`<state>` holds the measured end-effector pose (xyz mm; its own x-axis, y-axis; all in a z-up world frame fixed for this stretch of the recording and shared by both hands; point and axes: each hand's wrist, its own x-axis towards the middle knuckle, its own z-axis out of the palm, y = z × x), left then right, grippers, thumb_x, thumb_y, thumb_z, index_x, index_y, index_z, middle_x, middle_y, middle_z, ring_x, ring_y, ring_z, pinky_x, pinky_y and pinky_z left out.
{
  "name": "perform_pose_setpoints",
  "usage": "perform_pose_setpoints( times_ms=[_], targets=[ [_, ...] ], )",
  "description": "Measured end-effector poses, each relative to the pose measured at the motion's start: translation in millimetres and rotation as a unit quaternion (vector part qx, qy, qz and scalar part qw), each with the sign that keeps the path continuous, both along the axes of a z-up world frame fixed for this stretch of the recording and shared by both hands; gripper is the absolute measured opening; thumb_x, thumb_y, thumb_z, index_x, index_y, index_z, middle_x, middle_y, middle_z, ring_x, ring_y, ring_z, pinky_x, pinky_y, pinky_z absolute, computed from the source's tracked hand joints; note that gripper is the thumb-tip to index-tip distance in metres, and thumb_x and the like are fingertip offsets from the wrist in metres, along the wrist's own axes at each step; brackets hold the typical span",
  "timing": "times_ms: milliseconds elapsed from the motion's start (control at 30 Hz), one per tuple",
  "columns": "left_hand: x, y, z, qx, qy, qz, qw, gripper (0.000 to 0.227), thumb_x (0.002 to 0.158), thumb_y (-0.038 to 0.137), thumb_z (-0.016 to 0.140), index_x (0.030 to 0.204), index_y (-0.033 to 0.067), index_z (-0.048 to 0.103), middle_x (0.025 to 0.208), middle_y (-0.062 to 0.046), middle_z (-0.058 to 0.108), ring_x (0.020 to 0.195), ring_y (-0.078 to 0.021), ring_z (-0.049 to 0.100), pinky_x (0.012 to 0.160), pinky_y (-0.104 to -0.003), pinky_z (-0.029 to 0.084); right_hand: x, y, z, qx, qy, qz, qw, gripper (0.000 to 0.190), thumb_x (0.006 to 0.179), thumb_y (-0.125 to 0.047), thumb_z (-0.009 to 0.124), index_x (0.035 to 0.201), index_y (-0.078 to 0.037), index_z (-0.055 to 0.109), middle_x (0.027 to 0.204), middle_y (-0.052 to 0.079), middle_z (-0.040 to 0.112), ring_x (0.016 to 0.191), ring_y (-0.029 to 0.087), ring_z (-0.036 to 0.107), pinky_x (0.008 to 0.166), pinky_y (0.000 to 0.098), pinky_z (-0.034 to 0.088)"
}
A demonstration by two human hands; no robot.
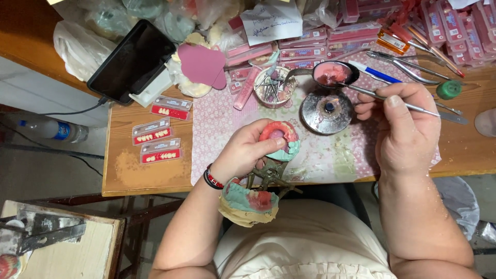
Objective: The person uses a rotary tool to grind and shape a small artificial tooth. They then pick up a dental cast and use a metal instrument to apply a pink material to the gum area. The person continues to adjust and fit the artificial tooth into the cast.
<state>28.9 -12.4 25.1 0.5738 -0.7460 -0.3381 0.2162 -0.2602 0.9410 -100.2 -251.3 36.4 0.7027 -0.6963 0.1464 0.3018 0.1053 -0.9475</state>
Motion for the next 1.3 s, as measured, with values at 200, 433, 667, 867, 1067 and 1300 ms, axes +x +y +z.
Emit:
perform_pose_setpoints(
  times_ms=[200,433,667,867,1067,1300],
  targets=[
    [0.4,0.3,0.2,0.004,-0.003,-0.004,1.000,0.029,0.092,0.026,0.070,0.116,0.0096,0.067,0.093,-0.002,0.073,0.058,-0.0070,0.049,0.038,-0.023,0.045,-1.6,-6.0,-5.7,0.105,-0.058,-0.001,0.993,0.021,0.098,-0.024,0.070,0.108,-0.007,0.062,0.095,0.022,0.072,0.078,0.029,0.074,0.074,0.0336,0.068],
    [1.4,0.7,-4.9,0.001,0.012,-0.006,1.000,0.028,0.093,0.027,0.071,0.114,0.0101,0.065,0.092,-0.003,0.073,0.058,-0.0063,0.048,0.039,-0.022,0.043,-9.0,-12.0,-11.9,0.149,-0.047,-0.005,0.988,0.020,0.093,-0.021,0.069,0.103,-0.005,0.061,0.092,0.023,0.071,0.075,0.032,0.074,0.072,0.0348,0.067],
    [2.3,0.8,-2.8,0.004,0.022,-0.008,1.000,0.026,0.092,0.027,0.071,0.111,0.0107,0.065,0.092,-0.002,0.072,0.057,-0.0066,0.048,0.039,-0.023,0.043,-13.6,-13.8,-22.5,0.169,-0.014,0.010,0.985,0.014,0.092,-0.015,0.062,0.101,-0.005,0.062,0.092,0.028,0.071,0.072,0.034,0.073,0.070,0.0368,0.066],
    [3.0,1.7,-0.1,0.002,0.010,-0.018,1.000,0.024,0.093,0.029,0.071,0.109,0.0120,0.065,0.082,0.002,0.064,0.055,-0.0055,0.046,0.038,-0.023,0.042,-14.4,-10.4,-20.2,0.156,-0.004,0.004,0.988,0.014,0.091,-0.016,0.062,0.101,-0.005,0.063,0.090,0.026,0.071,0.070,0.034,0.072,0.069,0.0357,0.066],
    [3.8,3.8,-3.5,-0.087,-0.022,-0.047,0.995,0.023,0.095,0.025,0.071,0.111,0.0094,0.067,0.094,0.000,0.065,0.076,-0.0080,0.055,0.064,-0.024,0.046,-22.3,8.9,-28.2,0.107,-0.078,0.080,0.988,0.017,0.100,-0.022,0.067,0.102,-0.006,0.062,0.087,0.016,0.066,0.077,0.029,0.074,0.071,0.0381,0.066],
    [5.5,4.0,-17.6,-0.140,-0.030,-0.050,0.988,0.028,0.095,0.022,0.074,0.118,0.0077,0.070,0.106,-0.001,0.071,0.093,-0.0106,0.064,0.086,-0.024,0.052,-27.2,38.3,-31.7,0.040,-0.116,0.181,0.976,0.017,0.100,-0.017,0.060,0.103,0.000,0.062,0.098,0.026,0.069,0.080,0.034,0.073,0.079,0.0438,0.065]
  ],
)
